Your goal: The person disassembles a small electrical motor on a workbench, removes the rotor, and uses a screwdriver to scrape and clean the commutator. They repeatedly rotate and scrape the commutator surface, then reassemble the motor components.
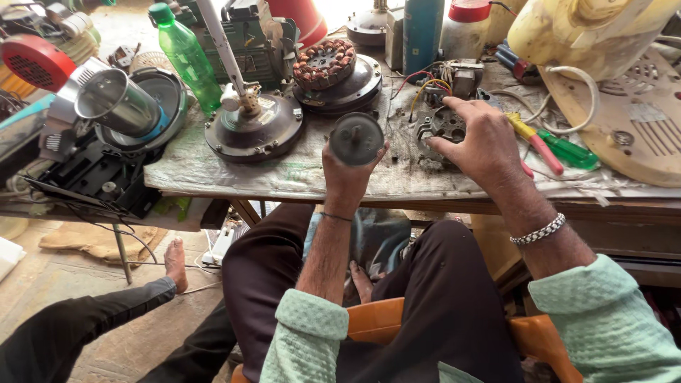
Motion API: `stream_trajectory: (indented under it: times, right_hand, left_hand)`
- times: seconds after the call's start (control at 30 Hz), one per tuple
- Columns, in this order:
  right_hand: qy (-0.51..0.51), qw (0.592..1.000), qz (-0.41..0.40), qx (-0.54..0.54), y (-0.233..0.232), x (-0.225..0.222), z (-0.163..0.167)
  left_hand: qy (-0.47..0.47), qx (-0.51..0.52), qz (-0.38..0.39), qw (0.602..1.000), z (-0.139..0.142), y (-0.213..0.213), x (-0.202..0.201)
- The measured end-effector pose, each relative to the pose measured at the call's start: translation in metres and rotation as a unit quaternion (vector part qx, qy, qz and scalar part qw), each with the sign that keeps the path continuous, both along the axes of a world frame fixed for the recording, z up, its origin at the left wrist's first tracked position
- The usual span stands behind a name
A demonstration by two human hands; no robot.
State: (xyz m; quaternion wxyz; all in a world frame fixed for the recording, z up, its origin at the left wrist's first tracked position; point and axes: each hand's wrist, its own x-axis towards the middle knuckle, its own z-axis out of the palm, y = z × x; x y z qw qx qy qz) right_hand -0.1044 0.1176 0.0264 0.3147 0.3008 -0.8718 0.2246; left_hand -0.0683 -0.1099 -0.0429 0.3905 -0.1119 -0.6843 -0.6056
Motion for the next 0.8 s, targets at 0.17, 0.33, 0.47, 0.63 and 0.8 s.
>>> stream_trajectory:
  times: [0.17,0.33,0.47,0.63,0.8]
  right_hand:
    - [0.097,0.993,0.040,0.046,-0.014,0.014,0.006]
    - [0.097,0.975,0.074,0.187,-0.049,0.027,0.002]
    - [0.002,0.942,-0.027,0.335,-0.072,0.021,0.000]
    - [-0.035,0.982,0.035,0.182,-0.085,0.015,0.005]
    - [-0.045,0.984,0.109,0.130,-0.115,0.009,0.010]
  left_hand:
    - [0.004,0.217,-0.101,0.971,-0.007,-0.004,-0.004]
    - [0.018,0.415,-0.176,0.893,-0.009,-0.020,-0.007]
    - [0.135,0.435,-0.261,0.851,-0.011,-0.025,0.000]
    - [0.162,0.489,-0.284,0.809,-0.012,-0.024,0.004]
    - [0.160,0.489,-0.273,0.813,-0.015,-0.023,0.003]
